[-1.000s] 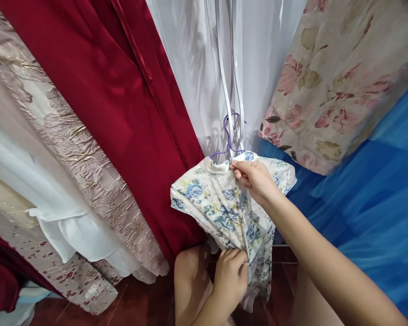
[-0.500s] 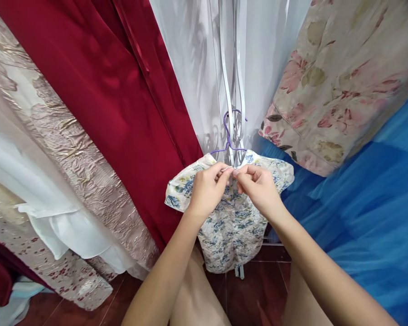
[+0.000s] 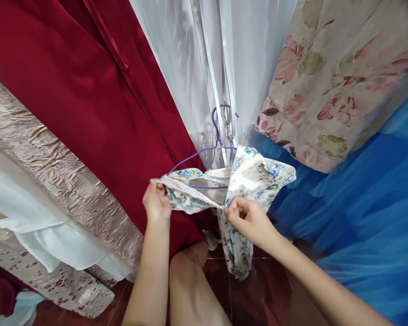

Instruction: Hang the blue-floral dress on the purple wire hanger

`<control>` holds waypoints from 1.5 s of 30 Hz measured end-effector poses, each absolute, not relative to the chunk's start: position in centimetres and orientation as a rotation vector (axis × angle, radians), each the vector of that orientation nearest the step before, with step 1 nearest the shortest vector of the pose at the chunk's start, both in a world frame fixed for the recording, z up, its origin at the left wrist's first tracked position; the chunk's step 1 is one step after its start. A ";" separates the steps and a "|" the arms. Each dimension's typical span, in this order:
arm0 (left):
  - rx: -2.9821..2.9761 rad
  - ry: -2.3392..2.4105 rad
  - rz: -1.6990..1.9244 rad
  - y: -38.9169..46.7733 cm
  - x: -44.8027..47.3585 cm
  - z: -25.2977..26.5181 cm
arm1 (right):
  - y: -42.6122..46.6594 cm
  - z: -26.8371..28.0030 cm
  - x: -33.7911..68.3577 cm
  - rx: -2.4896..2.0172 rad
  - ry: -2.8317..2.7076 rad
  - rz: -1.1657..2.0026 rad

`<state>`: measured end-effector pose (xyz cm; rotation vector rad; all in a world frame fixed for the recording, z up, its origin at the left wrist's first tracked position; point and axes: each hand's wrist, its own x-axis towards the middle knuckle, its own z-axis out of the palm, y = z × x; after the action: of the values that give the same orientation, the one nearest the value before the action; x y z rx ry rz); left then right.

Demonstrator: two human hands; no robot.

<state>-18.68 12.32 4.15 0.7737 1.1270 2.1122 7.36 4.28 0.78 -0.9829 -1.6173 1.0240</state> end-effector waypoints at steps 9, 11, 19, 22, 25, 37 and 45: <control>0.776 0.982 1.362 7.8 -9.4 -5.5 | 4.7 -5.3 12.2 -1.292 -1.770 1.074; 0.982 0.892 1.266 6.0 -7.5 -4.5 | 4.2 -5.5 13.2 -1.291 -1.879 1.045; 1.695 0.858 1.073 3.1 -4.7 0.7 | 0.3 -2.3 12.4 -0.991 -1.734 1.365; 1.623 0.624 0.855 3.3 -5.7 -0.6 | -0.2 -0.3 14.2 -0.984 -1.751 1.384; 1.508 0.543 0.504 2.9 -6.4 -3.0 | 0.2 2.0 17.5 -0.993 -1.877 1.375; 1.181 0.516 1.059 1.3 -8.1 0.3 | 15.6 9.4 19.9 -0.919 -1.349 0.944; 1.357 0.816 0.793 1.2 -7.0 -5.4 | 14.4 5.9 12.7 -0.851 -1.445 1.433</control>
<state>-6.96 1.23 -5.40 1.3569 0.8165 0.7928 12.74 14.44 5.92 -0.8508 -1.4455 1.4332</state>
